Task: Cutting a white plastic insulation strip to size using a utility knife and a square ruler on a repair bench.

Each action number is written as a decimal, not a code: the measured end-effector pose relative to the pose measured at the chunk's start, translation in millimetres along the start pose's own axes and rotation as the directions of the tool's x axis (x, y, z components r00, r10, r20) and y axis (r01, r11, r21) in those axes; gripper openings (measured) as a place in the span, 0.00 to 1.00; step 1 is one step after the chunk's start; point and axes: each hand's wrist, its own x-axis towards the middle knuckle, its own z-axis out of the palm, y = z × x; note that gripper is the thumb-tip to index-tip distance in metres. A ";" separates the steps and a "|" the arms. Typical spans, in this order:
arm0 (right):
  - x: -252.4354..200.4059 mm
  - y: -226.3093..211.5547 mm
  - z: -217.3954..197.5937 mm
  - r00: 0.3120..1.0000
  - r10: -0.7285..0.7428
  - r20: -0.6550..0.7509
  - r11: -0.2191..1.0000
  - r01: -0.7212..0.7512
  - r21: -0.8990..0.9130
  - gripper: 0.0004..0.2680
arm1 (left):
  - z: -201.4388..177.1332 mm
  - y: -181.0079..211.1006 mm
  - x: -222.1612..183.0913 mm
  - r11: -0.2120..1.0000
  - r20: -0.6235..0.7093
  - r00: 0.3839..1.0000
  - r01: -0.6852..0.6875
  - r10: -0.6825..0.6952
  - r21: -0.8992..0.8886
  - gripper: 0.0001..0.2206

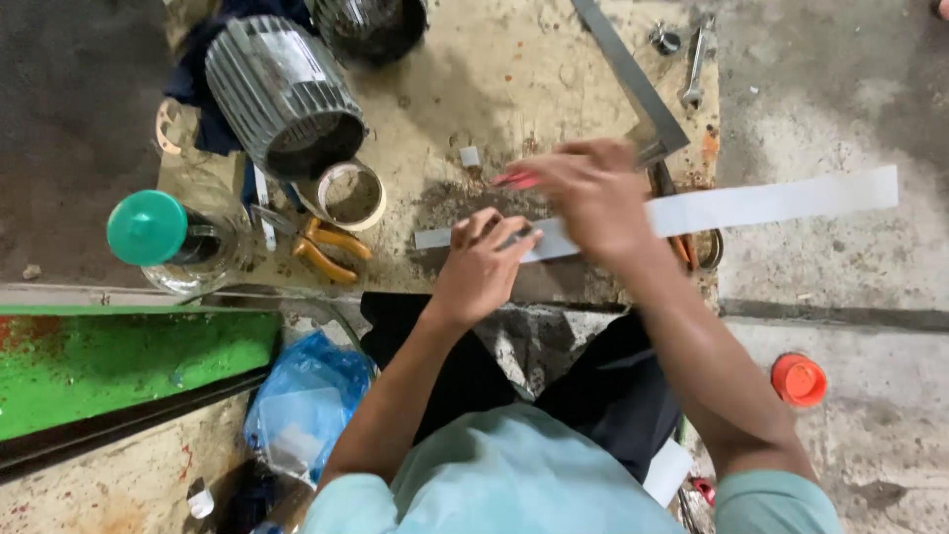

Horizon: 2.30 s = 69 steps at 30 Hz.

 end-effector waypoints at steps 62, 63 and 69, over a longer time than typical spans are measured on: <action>-115.2 109.9 -112.5 0.952 0.108 -0.287 0.813 -0.250 -0.526 0.15 | -36.1 21.4 -19.5 0.984 -0.311 0.937 0.176 -0.161 0.018 0.09; -108.4 103.3 -115.6 0.951 0.110 -0.288 0.810 -0.254 -0.529 0.15 | -36.7 24.2 -19.7 0.985 -0.310 0.938 0.171 -0.157 0.017 0.09; -62.5 87.3 -120.8 0.726 -0.141 -0.673 0.938 -0.120 -0.326 0.23 | -37.0 19.6 -19.1 0.981 -0.299 0.938 0.191 -0.176 0.021 0.09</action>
